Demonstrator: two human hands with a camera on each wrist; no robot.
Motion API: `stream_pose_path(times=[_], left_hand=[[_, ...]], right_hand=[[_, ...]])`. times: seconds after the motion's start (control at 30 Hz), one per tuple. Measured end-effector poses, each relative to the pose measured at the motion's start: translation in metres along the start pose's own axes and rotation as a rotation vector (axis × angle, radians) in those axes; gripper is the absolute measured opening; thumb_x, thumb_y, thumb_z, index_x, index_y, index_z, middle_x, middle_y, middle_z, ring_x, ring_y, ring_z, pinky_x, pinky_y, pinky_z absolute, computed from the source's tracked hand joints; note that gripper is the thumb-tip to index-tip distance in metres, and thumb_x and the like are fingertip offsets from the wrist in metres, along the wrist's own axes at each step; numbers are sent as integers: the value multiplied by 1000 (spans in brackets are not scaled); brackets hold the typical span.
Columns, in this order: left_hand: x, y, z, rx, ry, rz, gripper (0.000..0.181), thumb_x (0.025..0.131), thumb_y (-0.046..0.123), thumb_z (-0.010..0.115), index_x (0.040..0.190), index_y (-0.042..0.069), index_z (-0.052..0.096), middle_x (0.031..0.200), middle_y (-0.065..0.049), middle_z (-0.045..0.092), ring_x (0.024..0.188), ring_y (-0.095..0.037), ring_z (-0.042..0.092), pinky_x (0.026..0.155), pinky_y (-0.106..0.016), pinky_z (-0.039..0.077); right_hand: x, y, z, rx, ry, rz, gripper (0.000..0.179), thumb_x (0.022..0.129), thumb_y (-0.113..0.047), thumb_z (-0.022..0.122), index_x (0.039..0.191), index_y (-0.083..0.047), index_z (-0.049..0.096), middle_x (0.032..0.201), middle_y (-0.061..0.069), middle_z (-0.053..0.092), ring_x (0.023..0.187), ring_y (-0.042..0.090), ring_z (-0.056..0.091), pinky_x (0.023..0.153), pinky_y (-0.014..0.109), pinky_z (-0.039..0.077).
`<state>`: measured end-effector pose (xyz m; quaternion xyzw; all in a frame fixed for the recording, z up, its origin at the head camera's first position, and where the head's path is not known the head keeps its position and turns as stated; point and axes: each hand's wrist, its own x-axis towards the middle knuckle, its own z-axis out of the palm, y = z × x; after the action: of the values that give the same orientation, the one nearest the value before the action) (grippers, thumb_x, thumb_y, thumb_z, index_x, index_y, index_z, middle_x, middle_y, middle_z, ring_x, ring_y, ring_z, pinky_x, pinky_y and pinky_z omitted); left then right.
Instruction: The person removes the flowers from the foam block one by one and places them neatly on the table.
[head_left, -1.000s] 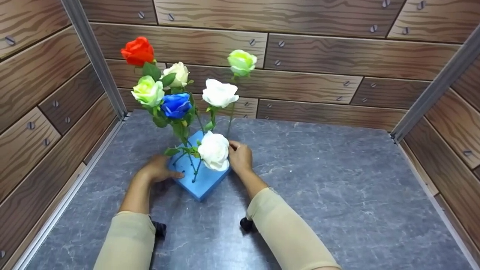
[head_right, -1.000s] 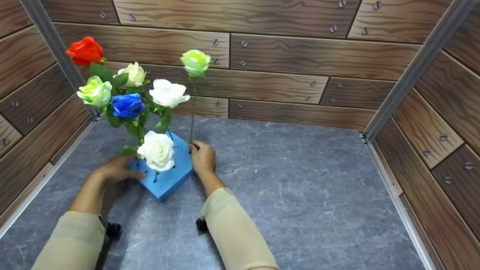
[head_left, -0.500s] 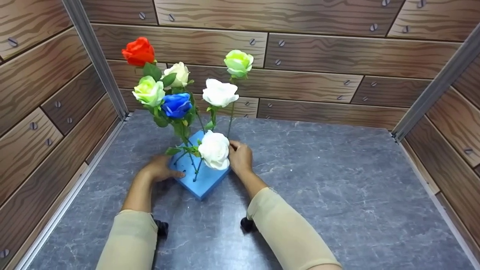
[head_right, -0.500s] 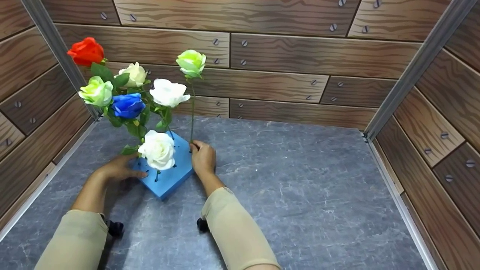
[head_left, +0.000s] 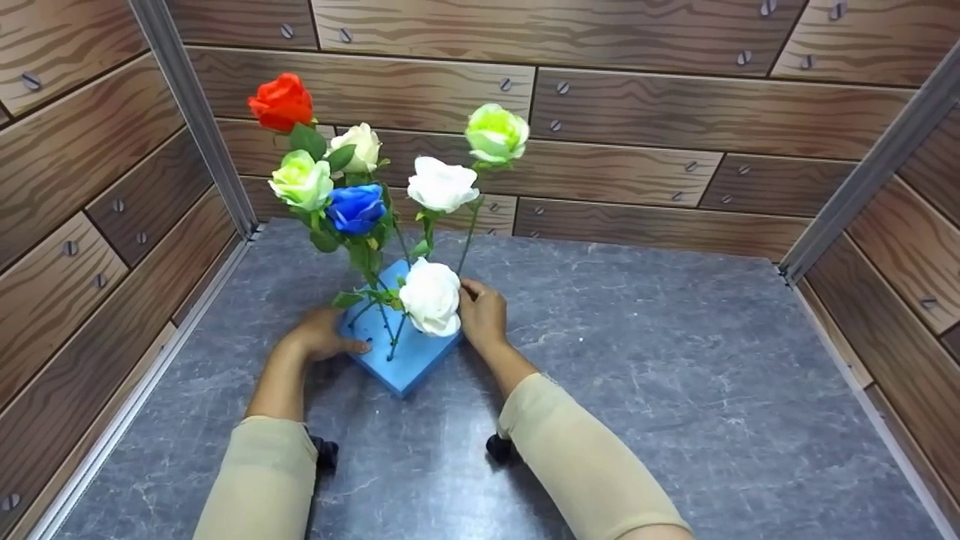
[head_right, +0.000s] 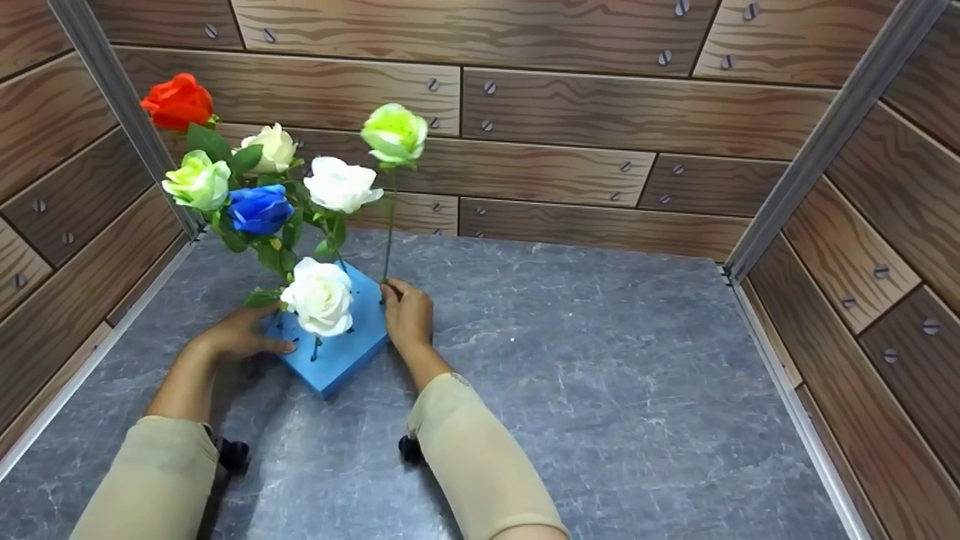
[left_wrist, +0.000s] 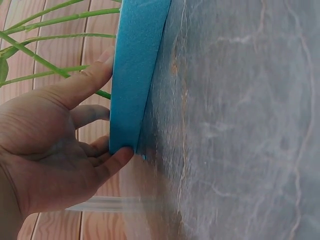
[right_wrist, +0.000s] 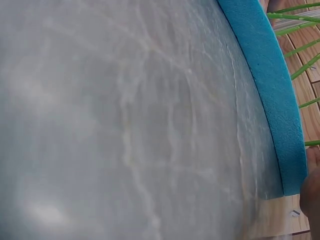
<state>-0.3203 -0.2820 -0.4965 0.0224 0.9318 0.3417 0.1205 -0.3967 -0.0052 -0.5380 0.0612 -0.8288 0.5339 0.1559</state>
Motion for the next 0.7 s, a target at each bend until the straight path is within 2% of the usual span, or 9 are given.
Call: stream_pose_path(times=[0.27, 0.57, 0.7], left_hand=[[-2, 0, -1, -9, -2, 7, 98, 92, 27, 88, 165, -10, 33, 168, -39, 35, 159, -57, 30, 134, -64, 25], [-2, 2, 0, -33, -9, -8, 99, 92, 26, 88, 166, -8, 32, 170, -38, 33, 160, -57, 28, 135, -64, 23], [-3, 2, 0, -31, -12, -14, 99, 92, 26, 87, 166, -7, 32, 170, -37, 33, 160, -57, 28, 135, -65, 23]], right_hand=[[3, -2, -2, 45, 41, -39, 20, 102, -6, 73, 117, 4, 81, 111, 20, 83, 99, 33, 81, 88, 42, 66], [5, -6, -10, 139, 41, 11, 21, 103, -6, 73, 119, 5, 80, 109, 23, 82, 98, 33, 80, 82, 33, 67], [5, -8, -15, 183, 30, 42, 20, 102, -6, 74, 118, 4, 80, 108, 22, 82, 97, 29, 78, 83, 36, 68]])
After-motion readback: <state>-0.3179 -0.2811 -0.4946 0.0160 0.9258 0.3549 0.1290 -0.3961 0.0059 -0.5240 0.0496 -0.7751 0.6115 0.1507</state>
